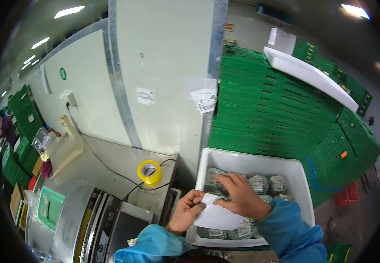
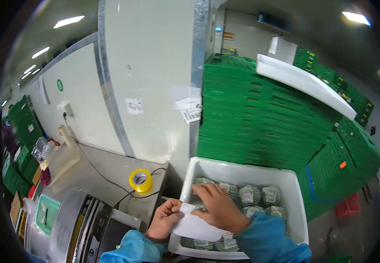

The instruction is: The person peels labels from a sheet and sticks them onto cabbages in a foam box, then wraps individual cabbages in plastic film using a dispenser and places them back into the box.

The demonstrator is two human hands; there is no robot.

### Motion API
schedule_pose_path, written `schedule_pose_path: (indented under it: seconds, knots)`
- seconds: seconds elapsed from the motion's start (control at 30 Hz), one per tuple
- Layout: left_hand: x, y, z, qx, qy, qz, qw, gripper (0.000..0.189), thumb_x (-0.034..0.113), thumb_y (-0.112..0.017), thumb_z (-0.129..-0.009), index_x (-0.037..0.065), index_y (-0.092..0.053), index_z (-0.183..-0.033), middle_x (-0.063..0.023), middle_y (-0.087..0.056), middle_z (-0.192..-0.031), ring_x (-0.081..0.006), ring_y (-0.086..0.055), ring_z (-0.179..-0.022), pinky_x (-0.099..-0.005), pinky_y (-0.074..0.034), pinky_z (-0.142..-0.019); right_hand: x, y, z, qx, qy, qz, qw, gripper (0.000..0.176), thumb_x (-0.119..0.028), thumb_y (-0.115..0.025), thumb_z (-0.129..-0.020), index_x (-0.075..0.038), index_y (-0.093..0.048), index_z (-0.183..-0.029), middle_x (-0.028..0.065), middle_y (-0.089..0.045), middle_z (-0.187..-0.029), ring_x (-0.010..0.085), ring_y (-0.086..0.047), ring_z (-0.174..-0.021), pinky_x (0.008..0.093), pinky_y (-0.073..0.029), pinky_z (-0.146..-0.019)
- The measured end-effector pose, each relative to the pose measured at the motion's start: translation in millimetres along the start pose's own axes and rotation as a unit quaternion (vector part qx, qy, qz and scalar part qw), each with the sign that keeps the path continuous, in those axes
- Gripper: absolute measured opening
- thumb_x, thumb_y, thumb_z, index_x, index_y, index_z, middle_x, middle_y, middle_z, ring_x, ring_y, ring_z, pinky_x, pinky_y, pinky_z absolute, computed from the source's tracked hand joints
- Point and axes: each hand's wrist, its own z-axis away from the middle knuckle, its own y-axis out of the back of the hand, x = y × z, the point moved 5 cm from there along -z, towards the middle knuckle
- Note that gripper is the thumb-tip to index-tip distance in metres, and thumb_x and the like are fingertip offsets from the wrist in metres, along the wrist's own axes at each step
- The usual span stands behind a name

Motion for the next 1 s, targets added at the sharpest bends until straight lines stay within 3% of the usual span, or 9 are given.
schedule_pose_path:
  seconds: [0.1,0.23,0.4,0.6,0.67,0.7,0.73,0.87,1.0]
  knots:
    - [5.4,25.3,0.3,0.076,-0.01,-0.029,0.997,0.024,-0.007,-0.051,-0.079,0.003,-0.055,-0.101,0.0009,-0.06,-0.086,-0.0044,-0.052,-0.078,-0.0193,-0.04,-0.072,6.9,4.9,0.6,0.003,-0.013,-0.046,0.999,0.061,-0.018,-0.075,-0.069,-0.002,-0.048,-0.122,0.0174,-0.052,-0.112,0.0328,-0.049,-0.106,0.039,-0.039,-0.092]
    - [10.6,122.7,-18.0,0.258,-0.114,0.055,0.958,0.031,-0.007,-0.054,-0.072,0.005,-0.057,-0.101,0.0044,-0.053,-0.076,-0.0056,-0.046,-0.058,-0.0193,-0.038,-0.052,33.8,19.1,21.4,0.009,-0.084,-0.085,0.993,0.053,-0.017,-0.073,-0.072,0.001,-0.05,-0.117,0.018,-0.056,-0.105,0.0306,-0.054,-0.1,0.0386,-0.042,-0.087]
    - [-3.7,275.1,-18.6,0.45,-0.071,-0.05,0.889,0.041,-0.006,-0.055,-0.069,0.0,-0.054,-0.109,-0.0088,-0.058,-0.094,-0.0198,-0.057,-0.08,-0.0294,-0.047,-0.073,79.9,24.9,84.6,0.044,-0.217,-0.109,0.969,0.037,-0.016,-0.068,-0.078,0.003,-0.054,-0.107,0.0174,-0.058,-0.097,0.0284,-0.057,-0.09,0.0367,-0.046,-0.079]
    - [-78.0,481.2,-35.4,0.489,-0.054,-0.185,0.851,0.037,-0.001,-0.052,-0.068,-0.007,-0.055,-0.104,-0.0134,-0.059,-0.091,-0.0238,-0.057,-0.079,-0.0354,-0.048,-0.069,121.5,55.2,179.9,0.094,-0.398,-0.041,0.912,0.035,-0.021,-0.065,-0.084,0.003,-0.054,-0.107,0.0164,-0.06,-0.093,0.0262,-0.059,-0.088,0.0375,-0.048,-0.076]
    - [-85.5,521.9,-36.9,0.479,0.065,-0.159,0.861,0.064,0.004,-0.057,-0.066,-0.005,-0.042,-0.128,-0.0215,-0.056,-0.11,-0.0296,-0.057,-0.095,-0.0376,-0.046,-0.083,148.1,53.0,225.0,0.125,-0.431,-0.029,0.893,0.035,-0.02,-0.065,-0.084,0.003,-0.053,-0.108,0.0164,-0.06,-0.094,0.0261,-0.059,-0.088,0.0376,-0.048,-0.076]
    - [-84.8,534.9,-38.4,0.514,0.04,-0.212,0.83,0.067,0.004,-0.057,-0.067,-0.002,-0.038,-0.131,-0.0218,-0.051,-0.118,-0.0299,-0.053,-0.103,-0.037,-0.043,-0.089,163.3,49.0,246.9,0.144,-0.447,-0.027,0.882,0.035,-0.02,-0.065,-0.084,0.003,-0.053,-0.108,0.0164,-0.06,-0.094,0.026,-0.059,-0.087,0.0376,-0.048,-0.075]
    - [-77.6,525.2,-38.7,0.549,0.013,-0.263,0.794,0.07,0.005,-0.057,-0.069,0.0,-0.035,-0.135,-0.022,-0.046,-0.127,-0.0302,-0.049,-0.112,-0.0363,-0.039,-0.095,170.6,47.5,261.1,0.153,-0.452,-0.031,0.879,0.033,-0.016,-0.065,-0.083,0.003,-0.054,-0.107,0.0163,-0.06,-0.095,0.0256,-0.059,-0.086,0.0369,-0.049,-0.073]
    - [-29.0,383.2,-32.6,0.507,-0.089,-0.243,0.822,0.067,0.006,-0.056,-0.073,0.001,-0.034,-0.136,-0.0191,-0.038,-0.136,-0.0285,-0.039,-0.124,-0.0355,-0.033,-0.102,179.0,41.1,257.1,0.114,-0.385,-0.024,0.916,0.022,-0.01,-0.06,-0.084,0.004,-0.055,-0.1,0.0145,-0.061,-0.091,0.0207,-0.06,-0.079,0.0334,-0.05,-0.066]
    - [11.3,259.4,-38.9,0.353,-0.097,-0.199,0.909,0.041,0.006,-0.056,-0.08,0.004,-0.05,-0.121,-0.0113,-0.055,-0.116,-0.0172,-0.053,-0.1,-0.0287,-0.041,-0.086,233.2,14.4,228.9,0.033,-0.395,-0.297,0.869,0.017,-0.009,-0.057,-0.083,0.003,-0.055,-0.094,0.0124,-0.061,-0.081,0.0183,-0.06,-0.07,0.0316,-0.049,-0.062]
